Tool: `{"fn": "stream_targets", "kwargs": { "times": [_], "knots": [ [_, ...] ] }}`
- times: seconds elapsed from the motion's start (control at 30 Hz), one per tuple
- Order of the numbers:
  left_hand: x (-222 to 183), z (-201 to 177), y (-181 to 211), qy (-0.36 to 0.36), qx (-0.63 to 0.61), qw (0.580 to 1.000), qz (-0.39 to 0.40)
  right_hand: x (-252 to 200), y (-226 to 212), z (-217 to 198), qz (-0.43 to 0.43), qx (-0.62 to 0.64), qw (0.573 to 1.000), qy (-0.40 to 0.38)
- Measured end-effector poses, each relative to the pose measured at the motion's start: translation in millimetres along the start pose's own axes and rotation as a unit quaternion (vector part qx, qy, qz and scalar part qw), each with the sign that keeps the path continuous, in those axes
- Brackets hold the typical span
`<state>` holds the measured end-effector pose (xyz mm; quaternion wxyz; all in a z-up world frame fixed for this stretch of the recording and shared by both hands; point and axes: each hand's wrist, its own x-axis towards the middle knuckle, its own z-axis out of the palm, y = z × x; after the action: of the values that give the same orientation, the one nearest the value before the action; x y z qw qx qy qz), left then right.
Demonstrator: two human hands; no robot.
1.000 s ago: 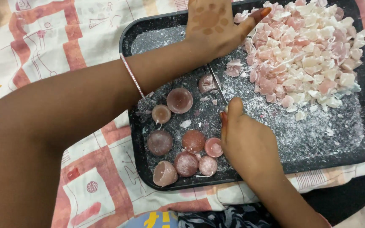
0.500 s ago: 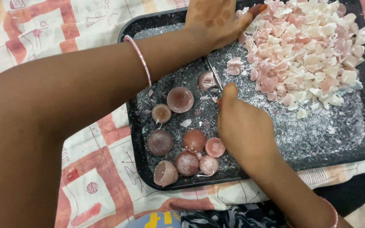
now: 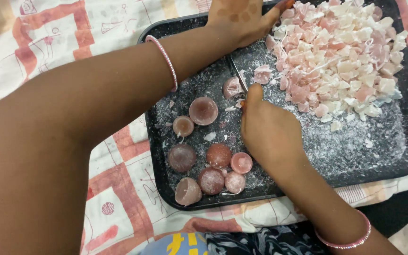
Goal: Cutting and chopping small colored wax melts on a tray using a knife.
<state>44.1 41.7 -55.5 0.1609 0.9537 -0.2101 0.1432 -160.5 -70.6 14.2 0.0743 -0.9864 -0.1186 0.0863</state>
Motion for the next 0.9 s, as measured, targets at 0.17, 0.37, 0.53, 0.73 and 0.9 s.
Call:
{"fn": "stream_targets", "kwargs": {
  "times": [0.17, 0.37, 0.53, 0.73, 0.9],
  "knots": [
    [4.2, -19.1, 3.5, 0.011, 0.032, 0.999, -0.005, 4.5, 0.9, -8.8, 0.004, 0.057, 0.998, 0.000],
    [10.0, -33.4, 13.4, -0.086, 0.034, 0.994, -0.063, 4.8, 2.1, -15.1, 0.040, 0.082, 0.996, -0.019],
    [3.7, -53.5, 25.5, 0.045, 0.069, 0.996, -0.026, 1.6, 16.5, -3.2, 0.039, 0.136, 0.990, 0.021],
    [-90.8, -147.0, 69.0, 0.039, -0.024, 0.999, -0.005, -3.7, 28.3, -1.3, 0.031, 0.222, 0.973, 0.051],
    [-143.0, -151.9, 66.9, -0.059, -0.070, 0.995, -0.035, -11.5, 27.4, 8.9, 0.014, 0.256, 0.964, 0.072]
  ]
}}
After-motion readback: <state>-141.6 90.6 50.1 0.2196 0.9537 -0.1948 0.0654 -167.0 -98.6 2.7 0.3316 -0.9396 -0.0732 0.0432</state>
